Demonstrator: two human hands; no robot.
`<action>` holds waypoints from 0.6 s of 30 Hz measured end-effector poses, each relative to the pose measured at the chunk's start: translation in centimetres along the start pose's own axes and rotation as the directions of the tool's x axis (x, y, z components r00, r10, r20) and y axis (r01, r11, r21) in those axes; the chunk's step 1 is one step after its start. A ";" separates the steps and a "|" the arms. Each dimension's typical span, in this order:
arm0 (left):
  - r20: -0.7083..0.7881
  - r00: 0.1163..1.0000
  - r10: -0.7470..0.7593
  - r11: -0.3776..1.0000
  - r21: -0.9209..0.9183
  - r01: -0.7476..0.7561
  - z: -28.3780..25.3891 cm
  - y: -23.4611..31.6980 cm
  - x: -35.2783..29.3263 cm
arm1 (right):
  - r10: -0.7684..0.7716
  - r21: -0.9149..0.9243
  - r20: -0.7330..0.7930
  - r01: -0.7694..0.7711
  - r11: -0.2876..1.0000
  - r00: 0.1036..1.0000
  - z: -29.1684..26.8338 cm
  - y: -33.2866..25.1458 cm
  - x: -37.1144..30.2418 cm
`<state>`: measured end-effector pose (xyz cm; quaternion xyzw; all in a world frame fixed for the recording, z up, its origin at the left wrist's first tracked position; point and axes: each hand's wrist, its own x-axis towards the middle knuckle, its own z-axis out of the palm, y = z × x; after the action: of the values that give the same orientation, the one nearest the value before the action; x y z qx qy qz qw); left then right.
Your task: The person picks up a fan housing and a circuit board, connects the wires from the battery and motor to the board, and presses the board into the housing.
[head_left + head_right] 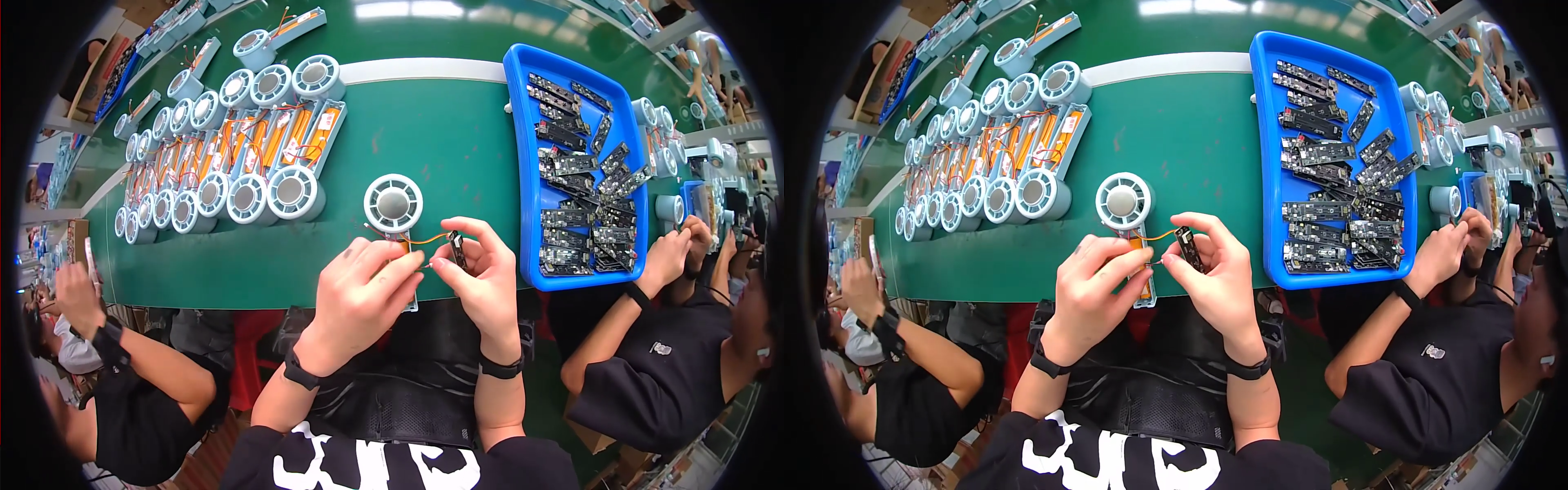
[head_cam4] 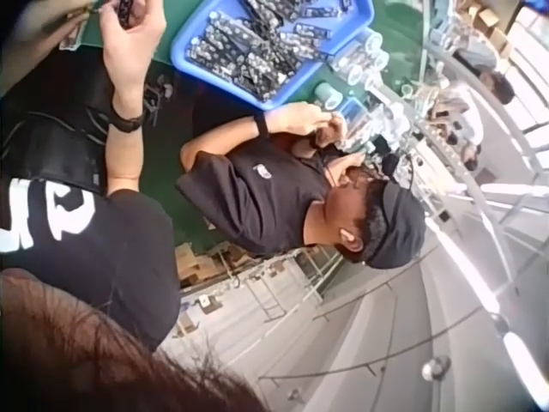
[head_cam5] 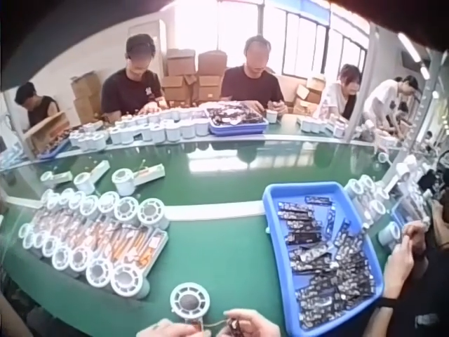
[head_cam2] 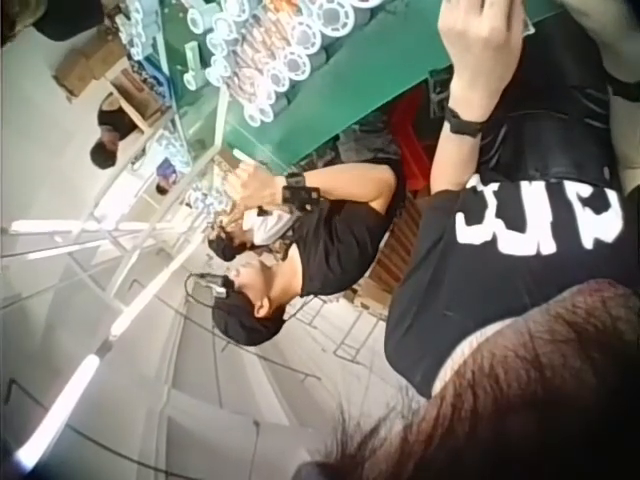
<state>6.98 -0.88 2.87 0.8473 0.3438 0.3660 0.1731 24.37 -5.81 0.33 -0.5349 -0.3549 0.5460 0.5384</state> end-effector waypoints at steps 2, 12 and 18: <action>0.040 0.999 0.003 1.000 0.013 -0.003 0.3 -0.1 0.0 | 0.000 0.027 0.012 0.000 1.000 1.000 -0.1 0.0 -0.1; 0.086 0.996 -0.018 0.988 -0.148 0.031 0.0 -0.9 -0.1 | -0.056 0.039 0.003 0.056 0.998 0.998 0.0 0.5 -1.2; -0.002 0.999 -0.051 0.981 -0.185 0.050 0.4 -0.8 -0.3 | -0.066 0.141 -0.046 0.072 0.987 0.997 1.1 1.3 -2.3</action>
<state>6.73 -0.53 2.04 0.8174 0.3303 0.3946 0.2591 22.65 -8.08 -0.27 -0.4935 -0.3223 0.5399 0.6009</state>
